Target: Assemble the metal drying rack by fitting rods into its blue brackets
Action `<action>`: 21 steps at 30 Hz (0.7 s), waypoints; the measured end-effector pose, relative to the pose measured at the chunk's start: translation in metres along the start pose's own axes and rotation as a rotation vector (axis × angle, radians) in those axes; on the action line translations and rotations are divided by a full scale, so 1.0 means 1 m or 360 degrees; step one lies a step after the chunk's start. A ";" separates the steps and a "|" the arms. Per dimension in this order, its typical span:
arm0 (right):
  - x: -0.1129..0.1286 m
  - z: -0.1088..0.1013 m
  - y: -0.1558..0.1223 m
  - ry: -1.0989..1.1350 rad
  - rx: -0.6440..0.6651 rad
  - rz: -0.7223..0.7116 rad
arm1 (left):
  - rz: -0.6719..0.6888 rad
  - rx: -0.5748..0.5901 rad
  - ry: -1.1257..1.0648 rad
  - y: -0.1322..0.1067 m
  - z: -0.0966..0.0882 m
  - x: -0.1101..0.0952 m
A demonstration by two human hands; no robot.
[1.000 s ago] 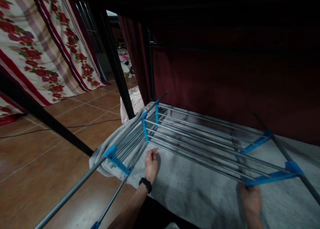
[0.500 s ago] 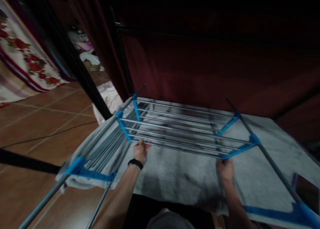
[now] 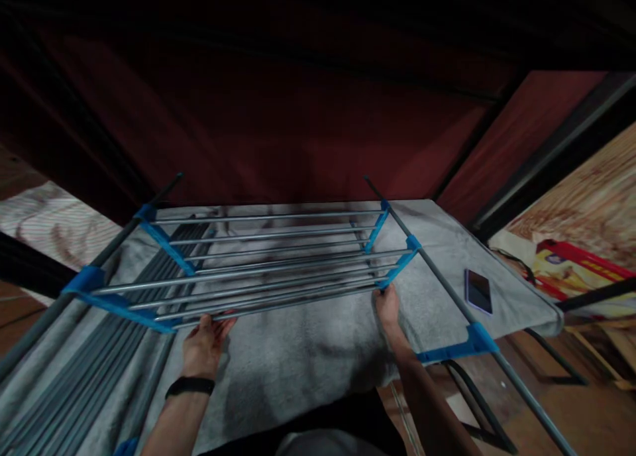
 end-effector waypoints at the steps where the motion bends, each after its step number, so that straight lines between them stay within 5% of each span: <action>1: 0.000 -0.001 0.000 0.0003 -0.0003 0.0001 | -0.0020 0.0027 -0.0026 -0.002 0.000 0.002; 10: -0.006 0.000 0.002 -0.0007 -0.0029 0.0038 | -0.0098 -0.0119 0.0053 0.002 0.002 0.009; 15: -0.009 0.002 0.009 -0.0041 -0.0023 0.0080 | 0.0013 0.0026 0.0102 0.004 0.010 0.008; 21: -0.007 0.002 0.010 -0.0011 0.0113 0.0053 | 0.0040 -0.0066 0.0240 0.002 0.007 0.009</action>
Point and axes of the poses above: each hand's wrist, its own y-axis towards the middle knuckle, its own z-axis out of the palm, x = y × z, the point moved 6 cm from there along y, towards the middle knuckle, and after that the axes turned 3 degrees about -y, right-handed, at the moved point
